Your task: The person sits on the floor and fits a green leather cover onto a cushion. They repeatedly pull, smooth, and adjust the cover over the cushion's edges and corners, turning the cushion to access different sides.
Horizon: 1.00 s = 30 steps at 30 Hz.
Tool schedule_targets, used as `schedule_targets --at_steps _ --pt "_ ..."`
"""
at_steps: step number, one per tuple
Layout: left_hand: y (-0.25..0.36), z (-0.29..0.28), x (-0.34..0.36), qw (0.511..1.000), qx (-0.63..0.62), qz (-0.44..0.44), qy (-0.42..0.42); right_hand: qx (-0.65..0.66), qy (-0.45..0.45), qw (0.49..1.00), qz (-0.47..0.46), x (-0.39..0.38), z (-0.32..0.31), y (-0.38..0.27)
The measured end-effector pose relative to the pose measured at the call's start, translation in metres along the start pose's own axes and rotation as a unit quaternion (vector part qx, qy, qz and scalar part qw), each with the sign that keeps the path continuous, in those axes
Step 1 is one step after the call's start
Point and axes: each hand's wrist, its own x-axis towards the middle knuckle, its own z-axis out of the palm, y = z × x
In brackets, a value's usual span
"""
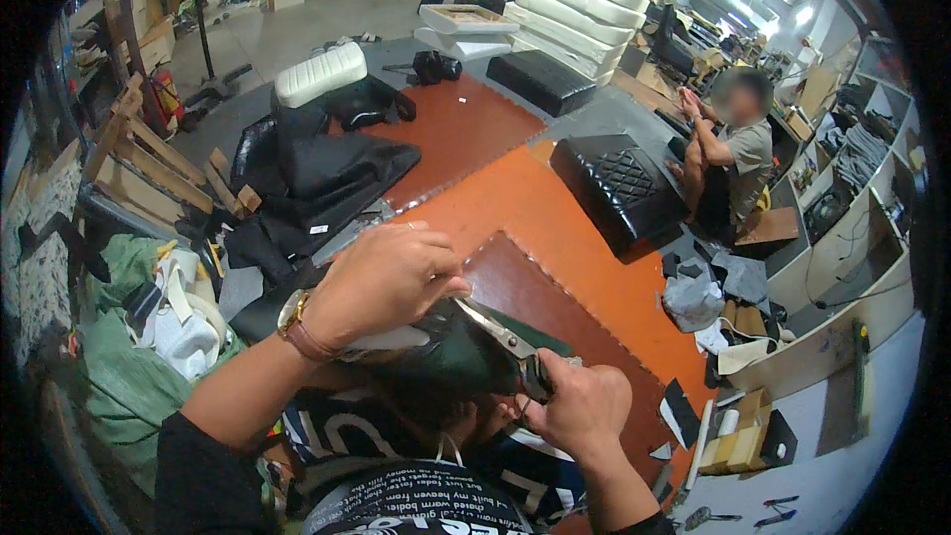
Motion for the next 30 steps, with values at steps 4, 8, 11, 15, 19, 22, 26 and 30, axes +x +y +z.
schedule_targets --at_steps 4,8,11,15,19,22,26,30 --pt "0.001 0.001 0.000 1.000 -0.002 -0.005 -0.001 -0.034 -0.054 0.998 0.007 0.007 -0.001 0.011" --pt "-0.001 -0.001 -0.002 1.000 -0.001 -0.007 -0.002 -0.001 -0.074 0.997 -0.016 0.013 -0.008 0.019" --pt "-0.001 -0.001 -0.003 1.000 -0.006 -0.009 -0.003 -0.033 -0.076 0.996 -0.024 0.015 -0.013 0.017" --pt "0.000 -0.001 -0.001 0.999 -0.031 -0.020 0.004 -0.015 -0.084 0.996 -0.005 0.016 -0.012 0.015" --pt "-0.013 -0.006 -0.003 0.957 -0.250 -0.105 0.098 0.103 0.002 0.994 0.024 0.007 0.000 0.052" --pt "-0.035 -0.012 -0.025 0.791 -0.472 -0.240 0.305 0.211 0.049 0.955 0.200 -0.023 0.009 0.119" --pt "-0.052 0.001 -0.078 0.811 -0.414 -0.308 0.275 0.122 0.015 0.911 0.394 -0.126 0.035 0.230" --pt "-0.065 0.009 -0.105 0.843 -0.389 -0.286 0.237 0.150 -0.121 0.820 0.539 -0.281 0.112 0.302"
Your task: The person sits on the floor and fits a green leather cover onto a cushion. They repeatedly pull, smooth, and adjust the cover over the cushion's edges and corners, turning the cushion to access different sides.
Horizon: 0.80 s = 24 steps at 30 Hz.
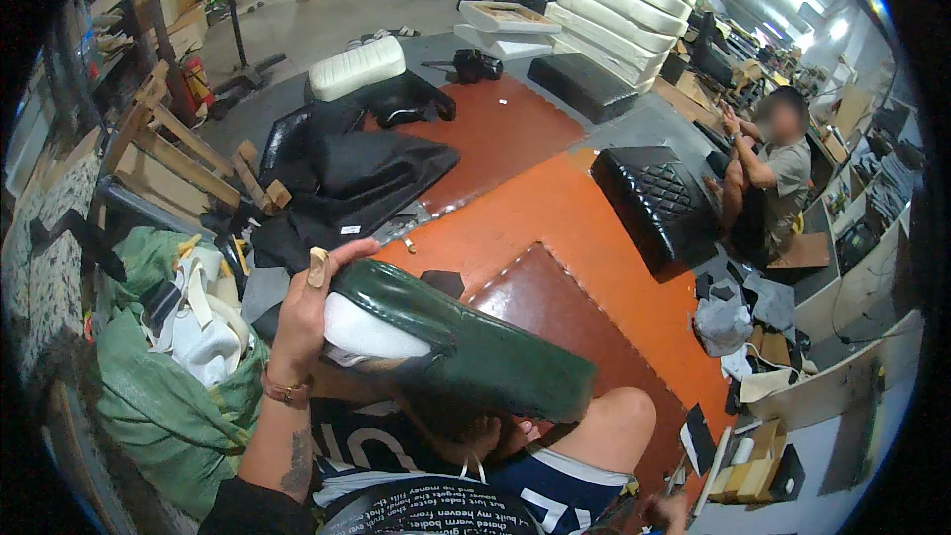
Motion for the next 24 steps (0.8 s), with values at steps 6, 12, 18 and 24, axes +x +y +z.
schedule_targets --at_steps 6,12,18,24 --pt "0.008 0.005 0.002 0.998 -0.035 -0.040 -0.024 -0.096 -0.056 0.994 0.021 -0.003 0.089 0.146" --pt "0.008 0.023 0.012 0.999 -0.036 -0.014 0.020 -0.040 0.112 0.991 -0.063 0.023 0.043 -0.003" --pt "0.029 0.024 0.021 0.996 -0.001 -0.089 -0.030 0.352 0.120 0.848 -0.378 0.054 -0.026 -0.309" --pt "0.040 0.026 0.005 0.991 0.072 -0.115 -0.003 0.641 -0.363 0.627 -0.253 -0.054 0.025 -0.444"
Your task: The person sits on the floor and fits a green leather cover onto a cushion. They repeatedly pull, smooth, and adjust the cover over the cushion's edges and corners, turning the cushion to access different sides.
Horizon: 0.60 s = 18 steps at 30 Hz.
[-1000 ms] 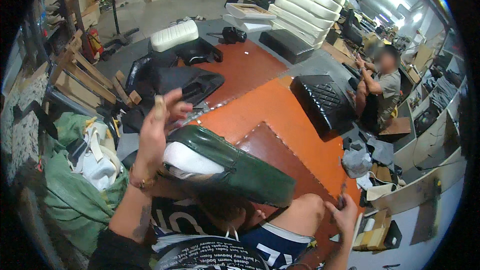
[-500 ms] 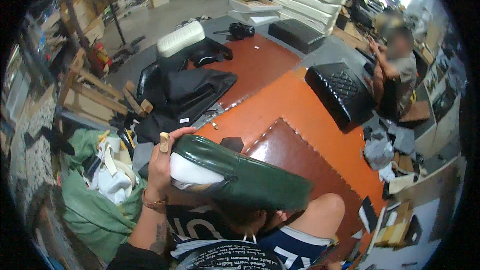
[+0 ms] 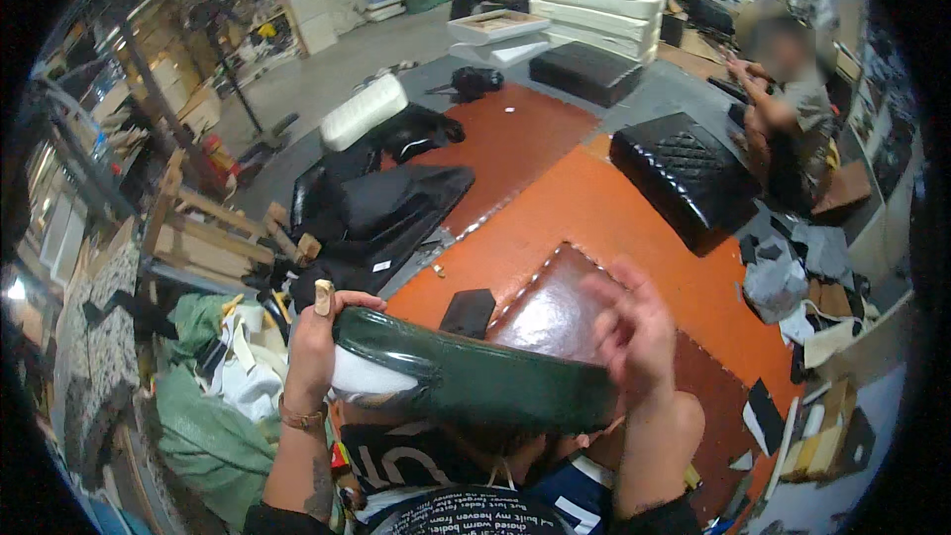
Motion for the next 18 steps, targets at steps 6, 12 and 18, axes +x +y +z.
schedule_targets --at_steps 6,12,18 --pt "-0.008 0.003 -0.010 0.999 0.017 0.020 0.024 0.159 -0.201 0.931 0.261 -0.071 0.018 0.045" --pt "-0.008 0.009 -0.013 0.999 -0.009 0.037 -0.001 0.292 -0.146 0.910 0.256 -0.081 0.001 0.057" --pt "-0.005 0.011 -0.011 0.999 -0.018 0.030 0.018 0.294 -0.158 0.903 0.272 -0.079 0.011 0.039"
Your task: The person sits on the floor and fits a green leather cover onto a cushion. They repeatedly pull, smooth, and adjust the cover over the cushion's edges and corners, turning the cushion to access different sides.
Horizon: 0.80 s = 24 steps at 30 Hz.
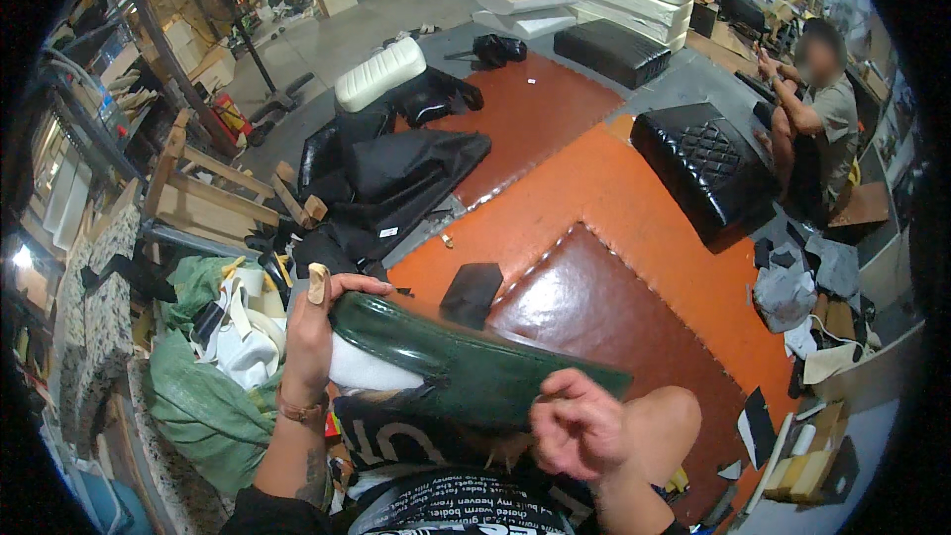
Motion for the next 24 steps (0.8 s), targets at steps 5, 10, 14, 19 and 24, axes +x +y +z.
schedule_targets --at_steps 5,10,14,19,24 --pt "0.000 0.001 0.001 1.000 0.005 -0.001 0.005 -0.465 0.135 0.796 -0.364 0.026 -0.031 -0.088" --pt "-0.003 -0.002 -0.001 0.998 -0.036 -0.032 0.029 -0.766 0.436 0.471 -0.039 0.033 -0.105 -0.109" --pt "-0.007 -0.002 -0.003 0.998 -0.053 -0.001 0.037 -0.764 0.461 0.448 -0.054 0.026 -0.132 -0.100" --pt "-0.008 -0.005 -0.003 0.999 -0.029 0.003 0.030 -0.628 0.447 0.594 -0.229 0.037 -0.128 -0.099" --pt "-0.007 -0.006 0.000 0.999 -0.046 0.005 0.017 -0.645 0.481 0.563 -0.185 0.039 -0.124 -0.101"
